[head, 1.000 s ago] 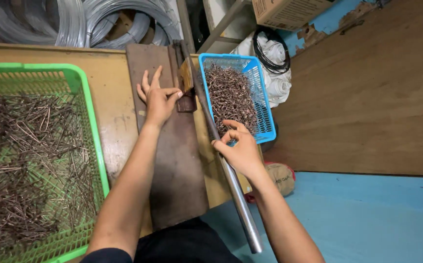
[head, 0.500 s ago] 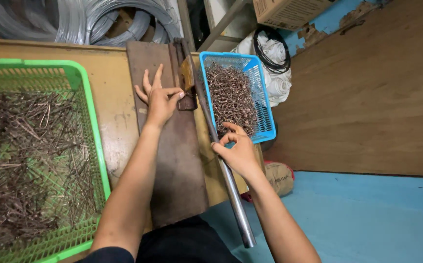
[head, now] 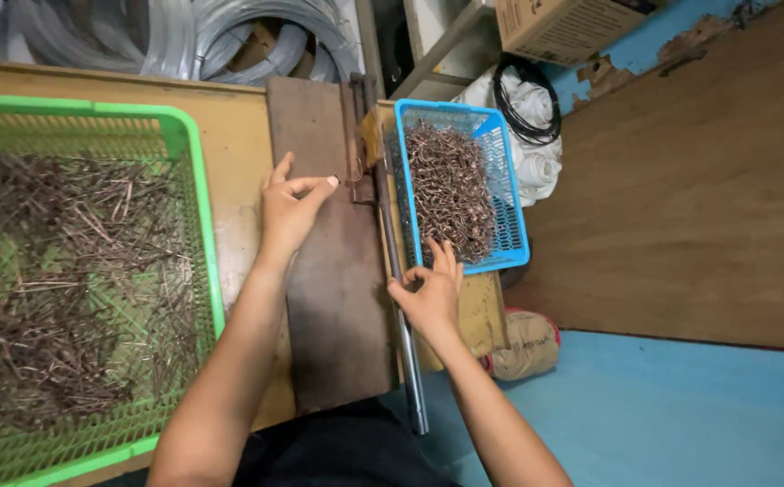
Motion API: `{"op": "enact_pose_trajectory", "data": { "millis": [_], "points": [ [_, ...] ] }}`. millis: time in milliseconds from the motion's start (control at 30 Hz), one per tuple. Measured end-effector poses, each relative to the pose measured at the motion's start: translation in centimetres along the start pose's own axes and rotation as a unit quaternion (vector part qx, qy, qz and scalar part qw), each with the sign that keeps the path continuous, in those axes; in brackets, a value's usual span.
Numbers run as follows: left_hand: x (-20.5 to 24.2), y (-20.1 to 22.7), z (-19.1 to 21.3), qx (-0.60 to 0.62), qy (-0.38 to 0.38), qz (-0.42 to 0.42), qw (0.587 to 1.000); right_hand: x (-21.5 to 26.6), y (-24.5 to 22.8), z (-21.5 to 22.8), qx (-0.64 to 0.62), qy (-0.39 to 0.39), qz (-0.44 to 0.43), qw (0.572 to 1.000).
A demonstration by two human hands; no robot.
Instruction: Manually processing small metal pins using a jig and lever-operated press
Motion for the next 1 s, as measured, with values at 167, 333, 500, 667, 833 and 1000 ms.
{"op": "enact_pose_trajectory", "data": {
  "millis": [167,333,500,667,833,1000],
  "points": [
    [-0.1,2.0,0.9,0.076,0.006,0.020,0.997,0.0,2.0,-2.8,0.045,0.018,0.005,0.999],
    [0.5,3.0,0.9,0.123,0.012,0.045,0.991,-0.2,1.8,-2.6,0.059,0.004,0.007,0.998],
    [1.6,8.1,0.5,0.056,-0.014,-0.007,0.998,-2.6,-0.5,1.3,-0.057,0.045,-0.026,0.997],
    [2.6,13.1,-3.9,0.009,-0.063,-0.093,0.994,-5.5,-1.4,6.6,-0.155,0.142,0.038,0.977],
    [2.9,13.9,-9.5,0.004,-0.136,-0.131,0.982,-7.6,2.4,8.5,-0.204,0.190,0.018,0.960],
    [4.0,16.8,-13.0,-0.134,-0.119,-0.238,0.955,-9.0,6.2,9.2,-0.242,0.147,-0.034,0.959]
  ]
}}
Point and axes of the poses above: each hand's wrist, its own x-axis away from the middle knuckle, its own z-axis out of the back of the hand, y = z × x, the point moved 6 cm from there along -x, towards the middle knuckle, and after that the axes turned 12 degrees about -z, right-handed, at the moved point
